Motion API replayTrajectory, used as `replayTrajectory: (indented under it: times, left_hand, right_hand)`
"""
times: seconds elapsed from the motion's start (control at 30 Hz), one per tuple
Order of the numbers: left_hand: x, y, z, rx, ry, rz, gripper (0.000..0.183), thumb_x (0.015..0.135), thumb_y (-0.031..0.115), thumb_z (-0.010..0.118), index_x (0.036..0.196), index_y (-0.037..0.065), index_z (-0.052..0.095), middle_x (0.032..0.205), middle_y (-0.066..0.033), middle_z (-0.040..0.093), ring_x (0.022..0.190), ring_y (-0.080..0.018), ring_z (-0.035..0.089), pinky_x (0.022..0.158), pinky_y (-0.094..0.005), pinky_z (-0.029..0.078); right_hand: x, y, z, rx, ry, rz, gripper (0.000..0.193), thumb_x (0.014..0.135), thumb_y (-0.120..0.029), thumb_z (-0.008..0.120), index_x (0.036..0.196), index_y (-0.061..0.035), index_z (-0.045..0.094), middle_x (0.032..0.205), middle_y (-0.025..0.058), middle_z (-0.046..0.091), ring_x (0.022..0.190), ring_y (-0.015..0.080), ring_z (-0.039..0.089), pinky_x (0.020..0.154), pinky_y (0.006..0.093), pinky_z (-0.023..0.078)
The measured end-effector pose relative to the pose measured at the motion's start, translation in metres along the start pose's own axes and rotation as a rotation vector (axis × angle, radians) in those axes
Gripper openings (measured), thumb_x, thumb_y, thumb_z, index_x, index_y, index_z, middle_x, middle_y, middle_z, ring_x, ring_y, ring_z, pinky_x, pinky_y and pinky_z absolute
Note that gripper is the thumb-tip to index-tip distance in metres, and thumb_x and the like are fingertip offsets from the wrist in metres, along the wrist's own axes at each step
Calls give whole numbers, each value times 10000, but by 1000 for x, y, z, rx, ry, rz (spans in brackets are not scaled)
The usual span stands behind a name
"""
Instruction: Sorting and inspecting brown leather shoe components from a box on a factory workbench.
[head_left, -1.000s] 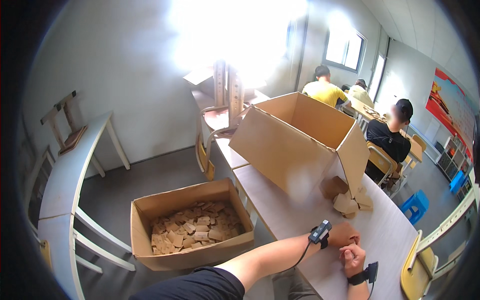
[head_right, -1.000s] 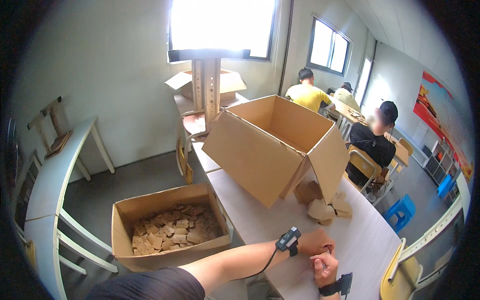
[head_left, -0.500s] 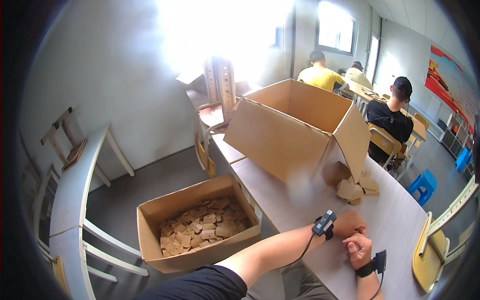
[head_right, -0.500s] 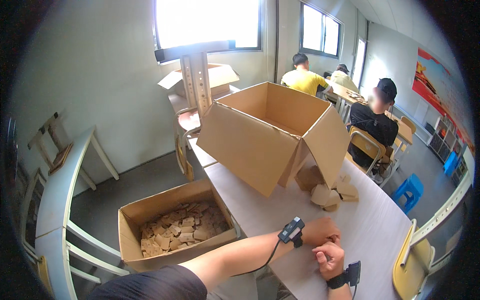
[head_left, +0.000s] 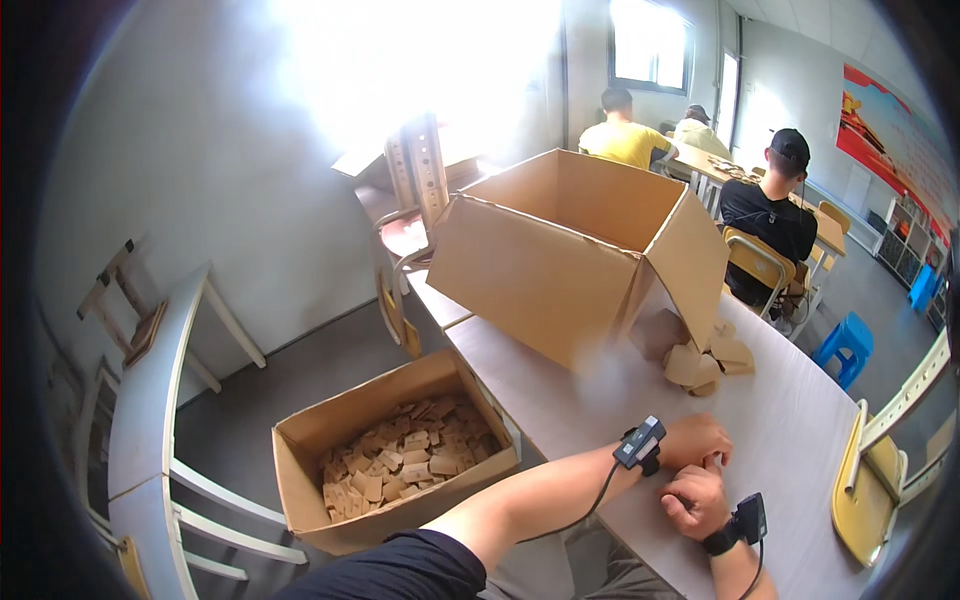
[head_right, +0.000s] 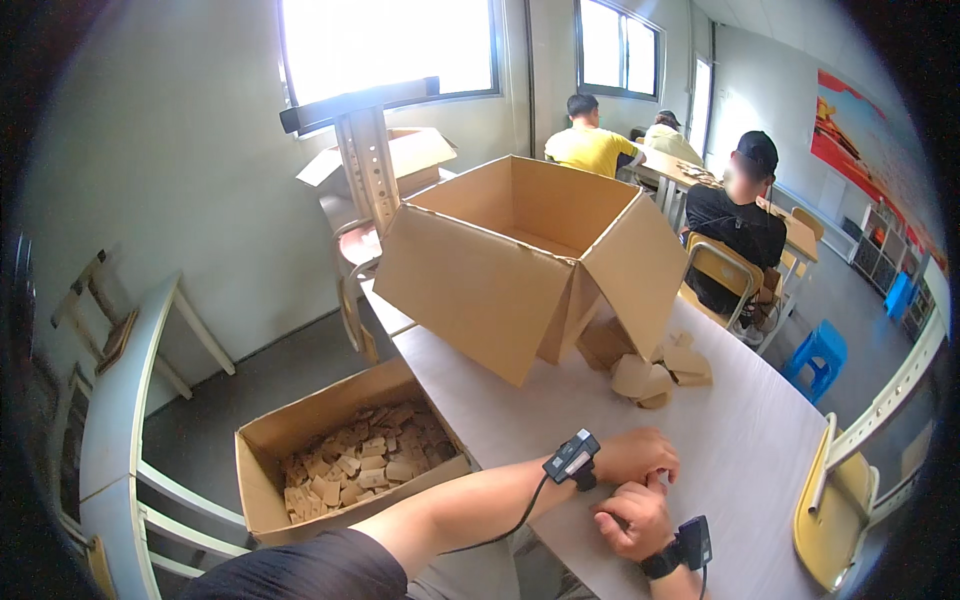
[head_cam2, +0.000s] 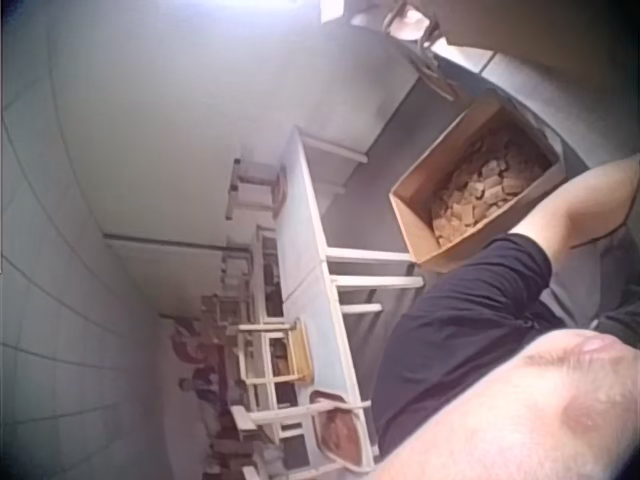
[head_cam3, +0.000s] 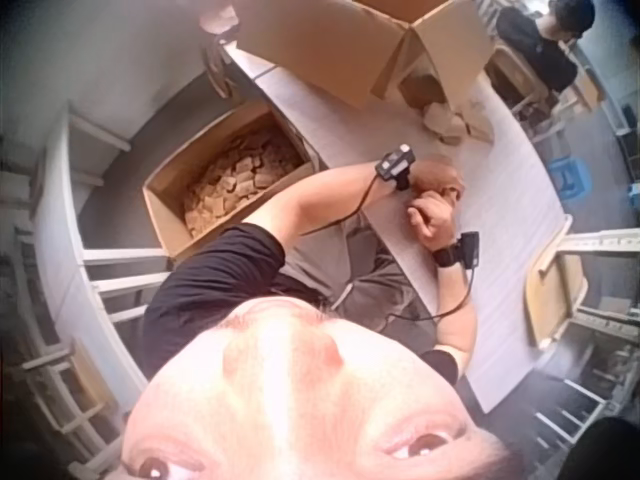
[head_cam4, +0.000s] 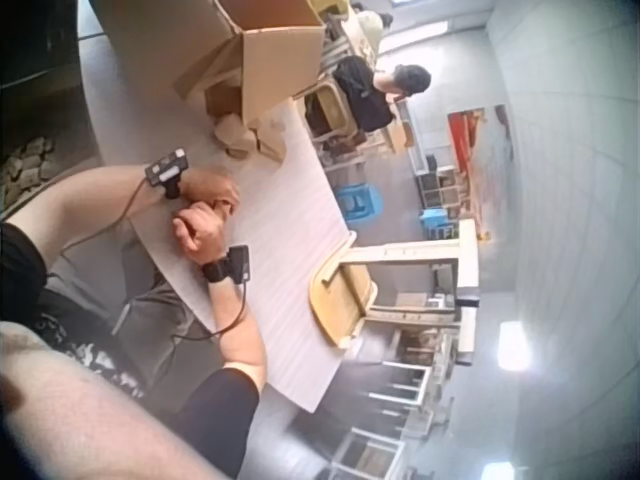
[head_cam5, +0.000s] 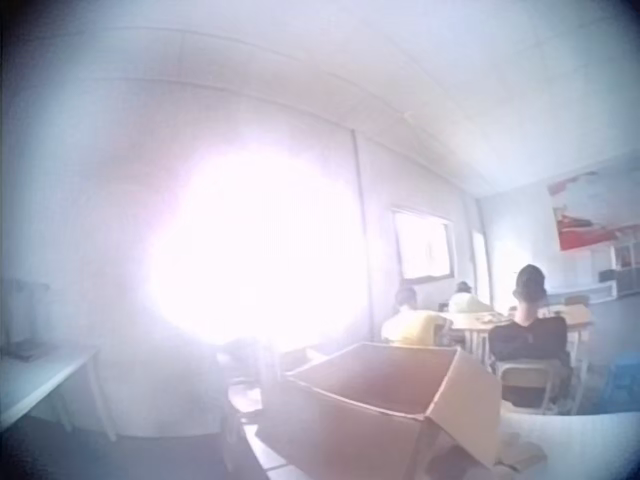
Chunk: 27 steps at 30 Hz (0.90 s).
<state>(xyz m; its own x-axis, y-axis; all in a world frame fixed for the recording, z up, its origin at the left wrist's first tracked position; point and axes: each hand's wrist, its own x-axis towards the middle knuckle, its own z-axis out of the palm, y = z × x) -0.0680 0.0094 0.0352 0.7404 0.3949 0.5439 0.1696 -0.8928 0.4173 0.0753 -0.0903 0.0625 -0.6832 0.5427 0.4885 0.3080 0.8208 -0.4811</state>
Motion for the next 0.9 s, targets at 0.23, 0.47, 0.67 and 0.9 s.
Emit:
replayTrajectory:
  times: [0.23, 0.47, 0.67, 0.9]
  left_hand:
    - [1, 4, -3, -46, -93, 19, 188, 738, 151, 737, 919, 124, 696, 936, -45, 717, 955, -270, 664, 844, -375, 484]
    - [4, 4, -1, -85, -188, -58, 216, 804, 167, 681, 1017, 129, 689, 947, -48, 714, 1006, -284, 646, 951, -409, 453]
    - [9, 8, 1, -61, -149, 45, 237, 802, 153, 686, 1035, 114, 682, 939, -81, 711, 950, -294, 659, 921, -405, 468]
    - [8, 12, -1, -32, -197, 8, 233, 814, 127, 643, 1042, 124, 686, 891, -30, 660, 939, -243, 632, 926, -386, 443]
  right_hand:
    - [4, -2, -2, 0, 36, -33, 97, 816, -162, 733, 763, -81, 741, 698, 88, 680, 702, 270, 667, 778, 389, 489]
    - [0, 5, -3, 37, 72, 32, 99, 811, -157, 742, 763, -70, 739, 670, 106, 660, 638, 291, 652, 645, 387, 514]
    - [-9, 17, -2, 52, 57, 13, 239, 856, -307, 750, 767, -86, 736, 643, 101, 637, 624, 293, 642, 636, 393, 504]
    - [-10, 13, -2, -131, -65, -21, 333, 852, -470, 748, 811, -140, 771, 633, 64, 615, 647, 254, 649, 714, 374, 482]
